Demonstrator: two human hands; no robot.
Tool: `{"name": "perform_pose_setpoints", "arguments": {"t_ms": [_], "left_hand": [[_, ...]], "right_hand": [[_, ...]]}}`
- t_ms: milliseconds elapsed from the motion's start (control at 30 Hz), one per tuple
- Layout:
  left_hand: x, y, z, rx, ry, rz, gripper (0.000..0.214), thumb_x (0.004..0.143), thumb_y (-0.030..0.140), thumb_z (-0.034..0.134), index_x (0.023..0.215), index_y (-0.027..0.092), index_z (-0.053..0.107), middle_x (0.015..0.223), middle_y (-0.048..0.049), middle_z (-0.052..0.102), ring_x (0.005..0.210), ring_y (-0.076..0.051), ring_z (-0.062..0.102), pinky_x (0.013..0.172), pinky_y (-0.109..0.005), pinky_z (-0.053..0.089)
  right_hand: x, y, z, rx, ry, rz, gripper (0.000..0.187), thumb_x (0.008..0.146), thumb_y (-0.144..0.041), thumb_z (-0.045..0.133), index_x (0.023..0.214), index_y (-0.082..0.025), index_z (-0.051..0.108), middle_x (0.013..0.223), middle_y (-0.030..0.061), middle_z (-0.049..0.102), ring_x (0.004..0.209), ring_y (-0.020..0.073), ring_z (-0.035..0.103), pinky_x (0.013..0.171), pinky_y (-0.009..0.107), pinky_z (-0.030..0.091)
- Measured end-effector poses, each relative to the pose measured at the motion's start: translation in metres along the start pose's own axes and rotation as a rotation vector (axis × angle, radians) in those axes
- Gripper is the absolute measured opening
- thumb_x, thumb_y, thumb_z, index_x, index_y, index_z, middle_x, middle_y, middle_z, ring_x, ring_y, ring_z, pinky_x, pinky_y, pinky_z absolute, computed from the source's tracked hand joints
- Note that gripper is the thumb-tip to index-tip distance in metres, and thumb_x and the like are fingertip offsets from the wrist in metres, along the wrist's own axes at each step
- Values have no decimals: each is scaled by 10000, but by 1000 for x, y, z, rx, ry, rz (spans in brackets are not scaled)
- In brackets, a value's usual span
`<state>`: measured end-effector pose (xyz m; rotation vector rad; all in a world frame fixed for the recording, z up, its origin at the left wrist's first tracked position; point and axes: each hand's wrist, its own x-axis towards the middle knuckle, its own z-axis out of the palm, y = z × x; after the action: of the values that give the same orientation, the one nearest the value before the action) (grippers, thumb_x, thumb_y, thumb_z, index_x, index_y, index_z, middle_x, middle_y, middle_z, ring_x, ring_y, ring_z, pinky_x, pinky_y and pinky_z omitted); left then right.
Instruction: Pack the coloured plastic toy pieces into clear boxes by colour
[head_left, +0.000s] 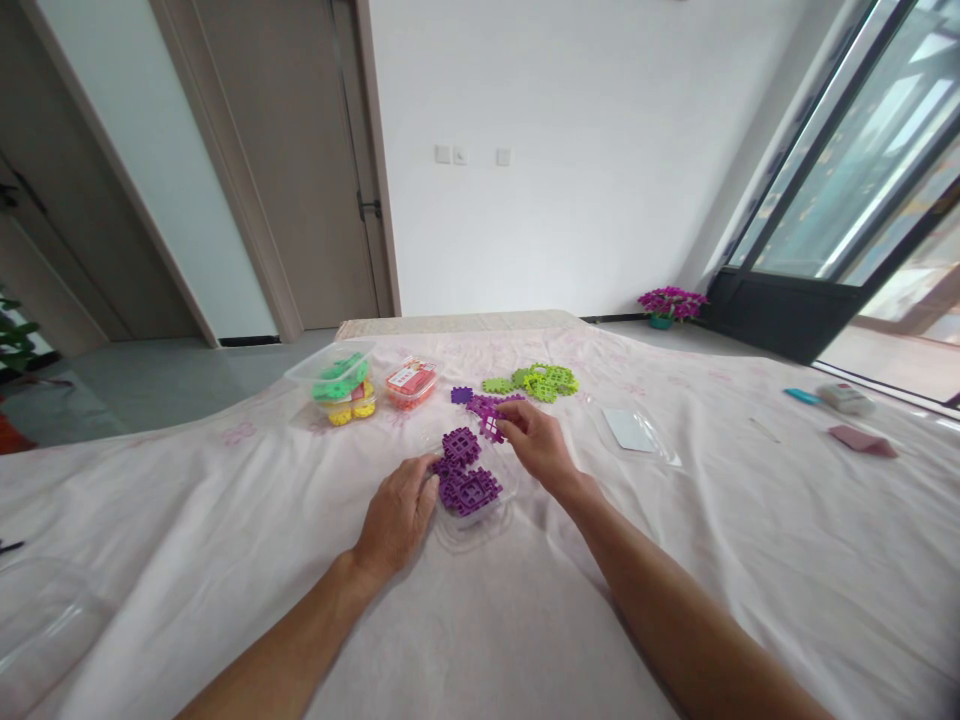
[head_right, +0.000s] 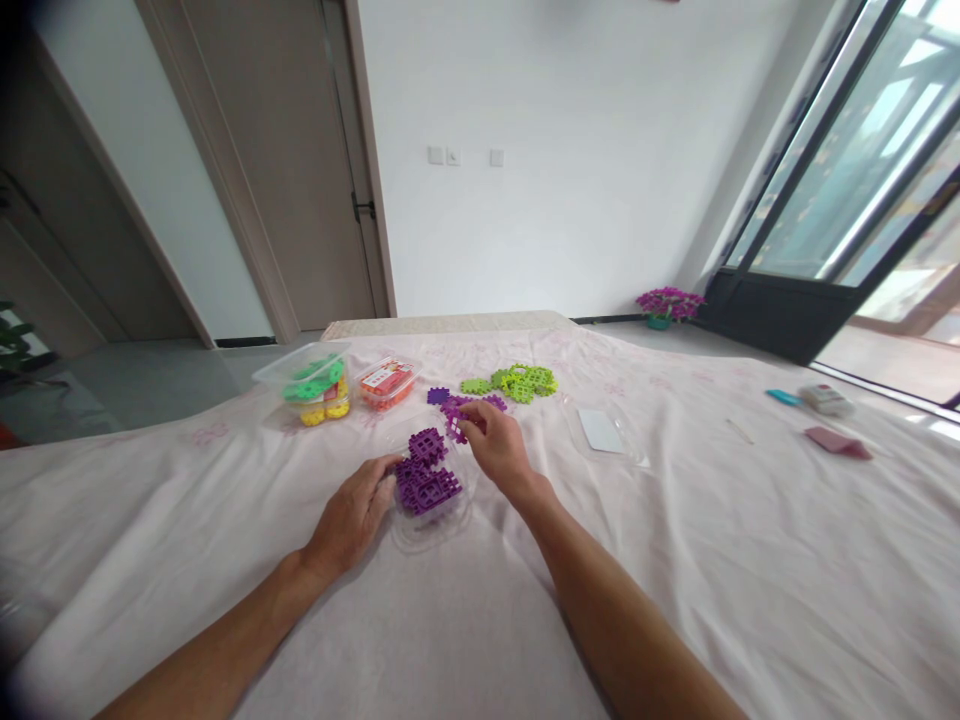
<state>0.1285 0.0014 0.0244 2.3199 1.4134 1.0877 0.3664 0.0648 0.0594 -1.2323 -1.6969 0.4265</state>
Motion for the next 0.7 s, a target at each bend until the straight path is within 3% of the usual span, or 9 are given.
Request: {"name": "perform_pose_setpoints", "arguments": {"t_ms": [233,333,500,700], "left_hand": [[0,-1,0,-18,-16,-17,322,982,303,358,1229,193,532,1202,-88,629,1141,-209,585,1022,-417,461],[-1,-1,1,-16,-15,-25,319,977,300,368,1230,201,536,1202,-82,632,1137,-211,590,1019,-421,464],[0,0,0,-21,-13,-20,317,981,299,364,1234,203,531,1206,-84,630,1144,-210,584,1031,-425,453],[0,0,1,-24,-14,-17,325,979,302,358,1238,208,533,1197,-84,633,1136,-217,588,1022,-431,458]], "right_hand": [[2,-12,-2,184,140,27,248,834,-288,562,1037,-201,674,919,41,723,781,173,662,734,296,540],[2,-16,0,205,32,53,241,819,-278,575,1014,-197,691,860,25,728,738,162,663,685,282,532],[-2,-25,-1,28,-147,18,177,796,-210,595,908,-218,731,788,-3,731,701,151,663,672,259,498],[-4,-37,-7,-186,-355,-233,175,806,-168,590,814,-225,756,773,2,732,733,147,645,758,270,465]]}}
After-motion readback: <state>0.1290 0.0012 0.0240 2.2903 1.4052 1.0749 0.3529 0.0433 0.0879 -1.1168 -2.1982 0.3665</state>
